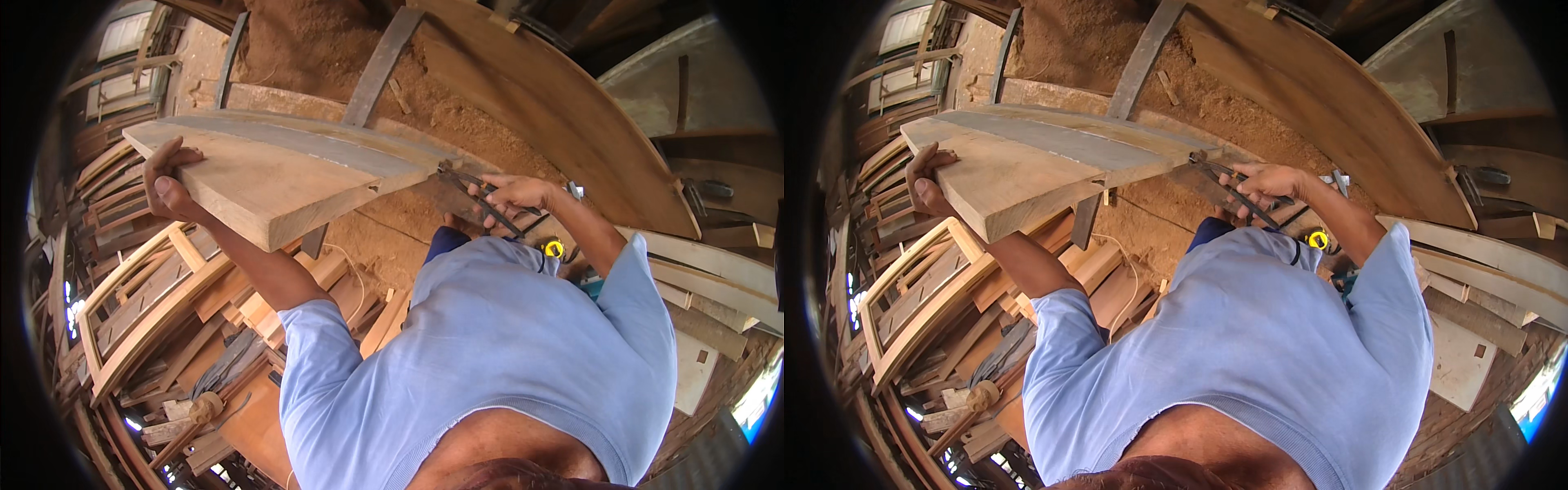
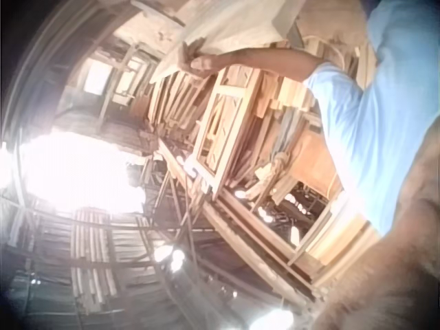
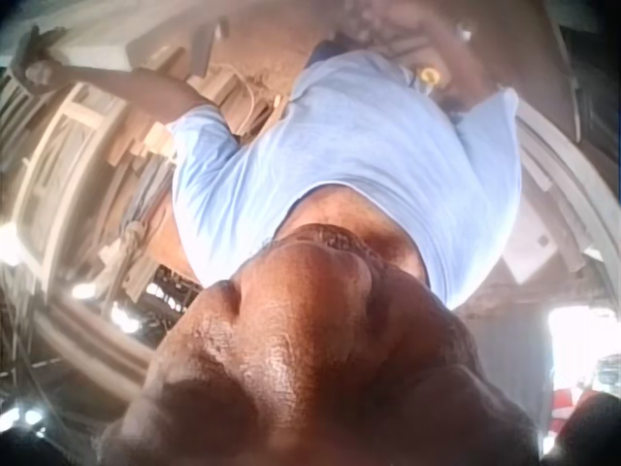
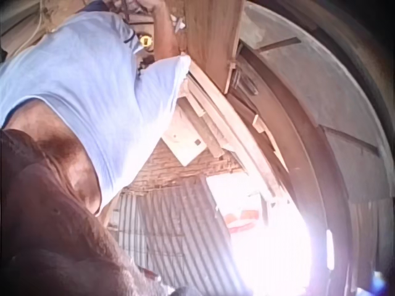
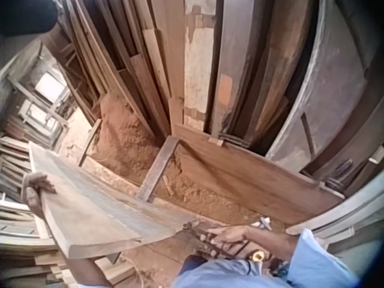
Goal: The person pulls nails from a curved wooden board using pliers, sets it aside to retrieve a straight wooden plank, and then aligns the plank against the curved board on a workbench.
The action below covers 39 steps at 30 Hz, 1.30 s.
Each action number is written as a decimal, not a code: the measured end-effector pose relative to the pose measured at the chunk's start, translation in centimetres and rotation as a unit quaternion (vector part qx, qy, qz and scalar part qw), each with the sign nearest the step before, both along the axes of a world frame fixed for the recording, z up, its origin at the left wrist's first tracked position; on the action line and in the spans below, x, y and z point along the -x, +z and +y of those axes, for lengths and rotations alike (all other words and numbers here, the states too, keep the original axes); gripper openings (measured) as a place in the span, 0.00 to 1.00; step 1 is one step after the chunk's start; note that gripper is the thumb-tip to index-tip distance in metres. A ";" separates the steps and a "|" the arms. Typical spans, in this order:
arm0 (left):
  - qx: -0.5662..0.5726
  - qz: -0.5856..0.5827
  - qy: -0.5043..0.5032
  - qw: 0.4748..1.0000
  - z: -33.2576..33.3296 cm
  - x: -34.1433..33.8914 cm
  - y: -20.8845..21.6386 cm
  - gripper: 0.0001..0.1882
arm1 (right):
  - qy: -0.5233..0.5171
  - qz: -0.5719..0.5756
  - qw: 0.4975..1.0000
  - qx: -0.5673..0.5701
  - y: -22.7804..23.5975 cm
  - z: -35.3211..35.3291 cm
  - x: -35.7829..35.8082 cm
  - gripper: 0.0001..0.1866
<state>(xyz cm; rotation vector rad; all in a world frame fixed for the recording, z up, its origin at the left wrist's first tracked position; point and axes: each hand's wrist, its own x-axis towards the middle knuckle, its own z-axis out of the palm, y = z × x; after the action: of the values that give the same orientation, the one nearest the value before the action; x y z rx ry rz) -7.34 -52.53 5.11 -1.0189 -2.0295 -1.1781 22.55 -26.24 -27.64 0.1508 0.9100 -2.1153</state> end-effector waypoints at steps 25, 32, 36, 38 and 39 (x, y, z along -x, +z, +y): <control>0.016 0.030 -0.010 0.999 0.7 0.7 0.2 0.32 | -0.084 0.051 0.983 -0.153 0.7 -4.6 -0.9 0.07; 0.006 0.042 0.005 0.999 1.4 0.0 0.1 0.34 | -0.197 0.145 0.860 -0.447 -3.3 -11.9 -2.3 0.18; 0.031 0.040 -0.011 0.999 0.3 0.9 0.3 0.33 | -0.149 0.216 0.841 -0.474 -3.3 -8.9 -2.7 0.20; 0.016 0.016 -0.016 1.000 -0.7 1.6 0.3 0.32 | -0.060 0.139 0.950 -0.274 -1.3 -4.5 -5.0 0.16; 0.011 0.013 -0.026 1.000 -0.4 2.1 0.3 0.31 | -0.029 0.095 0.972 -0.212 -0.1 -2.5 -6.2 0.14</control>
<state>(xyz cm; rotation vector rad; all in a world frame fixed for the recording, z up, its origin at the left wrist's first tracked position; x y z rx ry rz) -9.47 -52.91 5.40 -1.0990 -2.0116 -1.1663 28.76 -28.77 -27.78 0.1976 1.4825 -1.9844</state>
